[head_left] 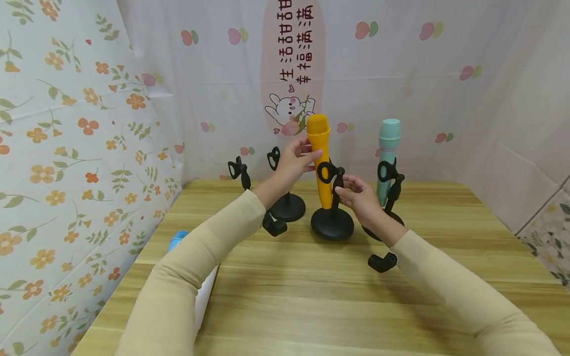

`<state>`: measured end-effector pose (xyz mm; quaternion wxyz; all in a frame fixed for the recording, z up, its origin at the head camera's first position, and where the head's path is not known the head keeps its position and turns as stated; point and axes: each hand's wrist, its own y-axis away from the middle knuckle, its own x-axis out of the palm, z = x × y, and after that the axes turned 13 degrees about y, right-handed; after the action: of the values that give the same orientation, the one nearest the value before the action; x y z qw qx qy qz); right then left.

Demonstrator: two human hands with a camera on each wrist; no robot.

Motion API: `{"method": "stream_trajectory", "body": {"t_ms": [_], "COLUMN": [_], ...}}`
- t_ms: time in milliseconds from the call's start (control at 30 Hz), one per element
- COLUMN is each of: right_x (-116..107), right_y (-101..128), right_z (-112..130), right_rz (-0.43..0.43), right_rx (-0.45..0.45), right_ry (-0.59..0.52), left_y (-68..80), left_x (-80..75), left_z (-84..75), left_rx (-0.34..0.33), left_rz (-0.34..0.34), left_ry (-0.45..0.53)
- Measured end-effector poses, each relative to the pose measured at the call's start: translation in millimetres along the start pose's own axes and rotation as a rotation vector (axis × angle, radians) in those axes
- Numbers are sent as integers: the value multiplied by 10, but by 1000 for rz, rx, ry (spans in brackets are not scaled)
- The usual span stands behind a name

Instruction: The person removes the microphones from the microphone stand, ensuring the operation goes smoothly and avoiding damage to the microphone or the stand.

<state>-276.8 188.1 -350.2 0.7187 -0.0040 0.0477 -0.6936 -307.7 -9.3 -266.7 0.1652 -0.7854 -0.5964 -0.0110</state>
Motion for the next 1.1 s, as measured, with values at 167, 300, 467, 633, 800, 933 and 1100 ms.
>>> {"method": "stream_trajectory", "body": {"t_ms": [167,300,467,633,800,933,1100], "right_x": [-30,-44,-40,-33,-31,-26,-16], "right_y": [87,153,224,302,383,430,477], "right_z": [-4,-8,-25,-57,-69,-79,-111], "right_rz": [22,32,37,44,51,52,56], "right_rx": [13,27,20,15,15,22,18], "right_ry": [10,20,0,-31,-24,-32,-57], "left_y": [84,148,220,300,378,426,492], "left_x": [0,1,-1,4,9,21,21], "left_z": [-1,7,2,0,15,22,27], "left_rx": [-13,-17,-27,-48,-46,-50,-54], "left_rz": [27,55,48,51,62,58,59], "left_ry": [24,31,25,30,43,48,45]}}
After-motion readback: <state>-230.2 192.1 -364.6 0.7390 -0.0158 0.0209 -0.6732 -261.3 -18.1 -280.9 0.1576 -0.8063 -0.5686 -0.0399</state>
